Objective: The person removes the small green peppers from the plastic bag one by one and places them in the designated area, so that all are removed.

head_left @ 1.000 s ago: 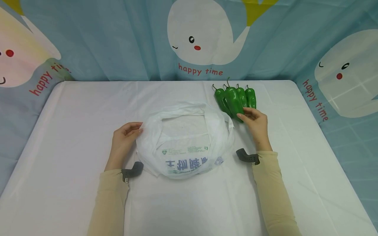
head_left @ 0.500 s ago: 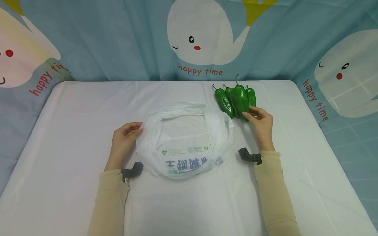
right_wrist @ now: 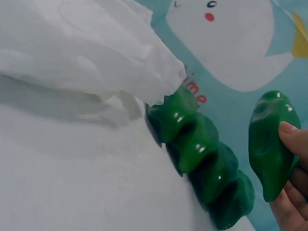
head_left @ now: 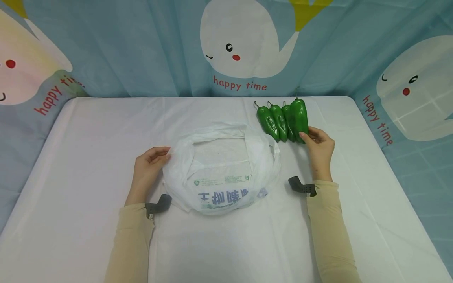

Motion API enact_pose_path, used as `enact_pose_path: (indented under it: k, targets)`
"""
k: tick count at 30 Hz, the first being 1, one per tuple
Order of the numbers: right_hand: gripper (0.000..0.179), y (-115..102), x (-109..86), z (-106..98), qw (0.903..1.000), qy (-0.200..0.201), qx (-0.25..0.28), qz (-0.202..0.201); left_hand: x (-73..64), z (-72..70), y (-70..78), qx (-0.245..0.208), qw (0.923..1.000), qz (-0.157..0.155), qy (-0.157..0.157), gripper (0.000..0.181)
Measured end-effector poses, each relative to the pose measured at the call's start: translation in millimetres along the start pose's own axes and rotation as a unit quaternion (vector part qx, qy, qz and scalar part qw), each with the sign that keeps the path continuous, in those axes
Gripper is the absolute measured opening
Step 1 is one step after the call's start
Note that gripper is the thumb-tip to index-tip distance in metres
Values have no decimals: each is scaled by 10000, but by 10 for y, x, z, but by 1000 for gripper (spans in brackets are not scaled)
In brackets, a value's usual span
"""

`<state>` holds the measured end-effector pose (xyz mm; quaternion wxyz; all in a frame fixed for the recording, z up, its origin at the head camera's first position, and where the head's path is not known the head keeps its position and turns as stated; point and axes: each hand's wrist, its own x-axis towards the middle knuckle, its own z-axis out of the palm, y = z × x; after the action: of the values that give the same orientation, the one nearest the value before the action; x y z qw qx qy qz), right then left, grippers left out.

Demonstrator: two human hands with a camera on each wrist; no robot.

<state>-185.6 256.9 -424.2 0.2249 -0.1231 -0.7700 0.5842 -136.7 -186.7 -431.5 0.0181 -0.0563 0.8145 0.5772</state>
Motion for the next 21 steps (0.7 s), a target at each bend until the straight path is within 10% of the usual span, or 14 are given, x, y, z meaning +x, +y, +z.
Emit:
enact_pose_path:
  k: [21]
  targets:
    - [37,127,106,-249,9926,897,-254,778,0,-3,-2,11,10000,23,4,37]
